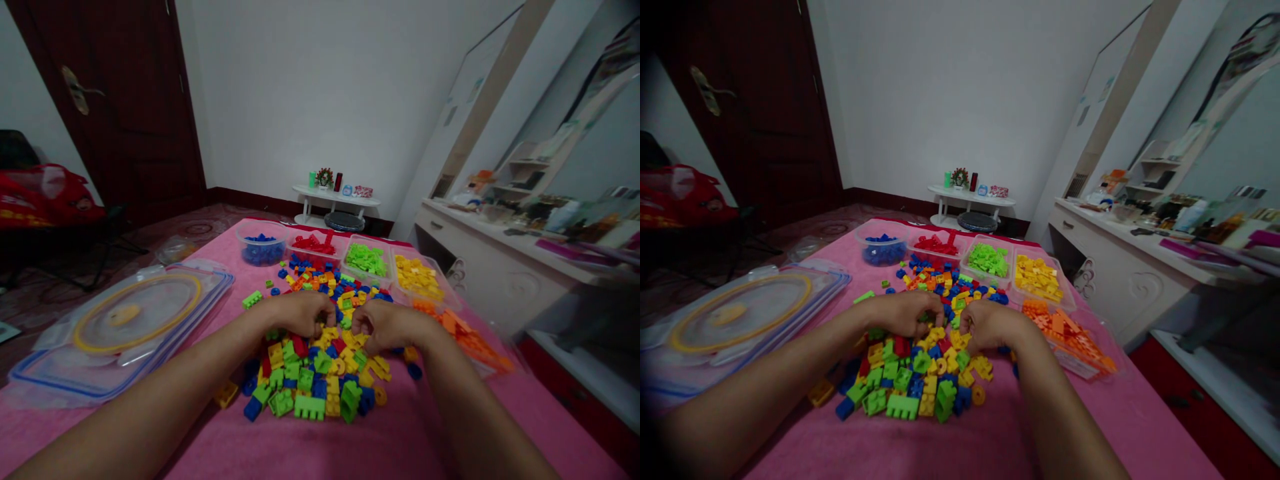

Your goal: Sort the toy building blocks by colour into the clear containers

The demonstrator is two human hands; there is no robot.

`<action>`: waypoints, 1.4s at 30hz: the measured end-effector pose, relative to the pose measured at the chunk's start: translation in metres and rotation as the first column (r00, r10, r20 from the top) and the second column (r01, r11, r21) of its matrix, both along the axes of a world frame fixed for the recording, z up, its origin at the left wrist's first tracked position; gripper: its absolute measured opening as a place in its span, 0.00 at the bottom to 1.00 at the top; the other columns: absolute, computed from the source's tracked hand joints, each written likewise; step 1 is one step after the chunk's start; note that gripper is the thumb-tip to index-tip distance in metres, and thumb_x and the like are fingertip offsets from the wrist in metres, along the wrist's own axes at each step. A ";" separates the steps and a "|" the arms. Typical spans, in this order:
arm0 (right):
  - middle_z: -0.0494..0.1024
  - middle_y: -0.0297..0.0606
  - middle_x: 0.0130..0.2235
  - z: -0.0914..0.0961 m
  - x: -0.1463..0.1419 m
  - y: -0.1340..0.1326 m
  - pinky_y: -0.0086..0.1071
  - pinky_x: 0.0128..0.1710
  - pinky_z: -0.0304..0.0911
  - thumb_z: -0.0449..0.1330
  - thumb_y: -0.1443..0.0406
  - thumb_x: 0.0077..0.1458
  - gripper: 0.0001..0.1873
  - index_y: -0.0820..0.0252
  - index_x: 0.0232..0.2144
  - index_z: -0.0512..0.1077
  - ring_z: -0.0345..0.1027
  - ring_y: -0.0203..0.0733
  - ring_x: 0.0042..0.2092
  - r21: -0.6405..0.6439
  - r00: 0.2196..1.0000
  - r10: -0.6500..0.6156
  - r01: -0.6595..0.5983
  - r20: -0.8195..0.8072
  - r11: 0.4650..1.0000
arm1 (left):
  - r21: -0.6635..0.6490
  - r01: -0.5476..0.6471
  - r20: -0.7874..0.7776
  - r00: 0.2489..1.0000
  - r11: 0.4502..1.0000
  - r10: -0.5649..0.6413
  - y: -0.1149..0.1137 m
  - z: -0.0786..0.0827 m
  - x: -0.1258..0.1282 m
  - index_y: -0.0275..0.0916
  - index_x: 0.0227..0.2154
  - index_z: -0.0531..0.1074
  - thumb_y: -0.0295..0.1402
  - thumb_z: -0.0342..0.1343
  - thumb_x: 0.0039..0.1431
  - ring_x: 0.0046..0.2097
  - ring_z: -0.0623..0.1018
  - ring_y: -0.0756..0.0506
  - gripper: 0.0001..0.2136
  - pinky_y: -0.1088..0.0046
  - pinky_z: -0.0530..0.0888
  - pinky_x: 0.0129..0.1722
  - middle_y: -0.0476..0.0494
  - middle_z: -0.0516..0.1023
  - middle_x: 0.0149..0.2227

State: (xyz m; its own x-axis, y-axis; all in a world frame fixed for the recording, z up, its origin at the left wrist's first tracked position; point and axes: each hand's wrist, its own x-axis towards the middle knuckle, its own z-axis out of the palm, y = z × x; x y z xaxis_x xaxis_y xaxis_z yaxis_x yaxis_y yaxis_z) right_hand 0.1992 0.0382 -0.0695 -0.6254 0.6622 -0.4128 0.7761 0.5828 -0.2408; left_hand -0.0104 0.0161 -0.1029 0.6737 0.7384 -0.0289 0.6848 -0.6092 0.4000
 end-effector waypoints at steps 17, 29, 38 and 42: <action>0.69 0.30 0.25 0.000 -0.005 0.013 0.25 0.23 0.54 0.59 0.66 0.38 0.08 0.60 0.27 0.69 0.61 0.32 0.25 -0.094 0.624 -0.323 0.371 -0.712 0.924 | -0.189 -0.152 0.443 0.869 0.970 0.222 0.018 -0.005 -0.003 0.33 0.30 0.73 0.33 0.54 0.52 0.27 0.70 0.52 0.08 0.80 0.63 0.26 0.50 0.73 0.25; 0.73 0.34 0.25 -0.010 -0.044 -0.007 0.18 0.11 0.51 0.55 0.59 0.53 0.12 0.62 0.36 0.67 0.61 0.30 0.19 -0.803 -0.106 -0.921 -0.459 -0.374 0.379 | 0.248 -0.308 0.685 0.726 0.918 0.058 0.000 0.028 0.014 0.36 0.35 0.75 0.30 0.50 0.58 0.43 0.72 0.46 0.09 0.71 0.67 0.45 0.43 0.74 0.39; 0.73 0.28 0.21 -0.024 -0.064 -0.016 0.20 0.14 0.63 0.63 0.60 0.48 0.12 0.61 0.33 0.68 0.67 0.30 0.19 -0.871 -0.220 -0.941 -0.368 -0.258 0.325 | 0.382 -0.392 0.494 0.852 0.837 0.173 -0.002 0.024 0.015 0.38 0.47 0.72 0.33 0.48 0.60 0.46 0.70 0.43 0.14 0.66 0.66 0.48 0.41 0.74 0.41; 0.73 0.27 0.20 -0.026 -0.071 -0.017 0.20 0.14 0.62 0.62 0.64 0.49 0.08 0.60 0.32 0.68 0.65 0.29 0.17 -0.857 -0.333 -0.904 -0.344 -0.269 0.382 | 0.308 -0.355 0.518 0.841 0.882 0.158 -0.003 0.020 0.018 0.38 0.50 0.69 0.33 0.44 0.62 0.48 0.70 0.44 0.16 0.67 0.67 0.49 0.40 0.72 0.45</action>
State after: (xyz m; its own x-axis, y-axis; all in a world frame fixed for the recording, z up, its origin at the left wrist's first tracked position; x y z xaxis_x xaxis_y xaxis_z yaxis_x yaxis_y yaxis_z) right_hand 0.1282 0.0209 -0.0953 -0.3818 0.8981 -0.2185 -0.6707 -0.4318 -0.6031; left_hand 0.0071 0.0131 -0.0828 0.3156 0.7706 0.5537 0.6287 -0.6069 0.4862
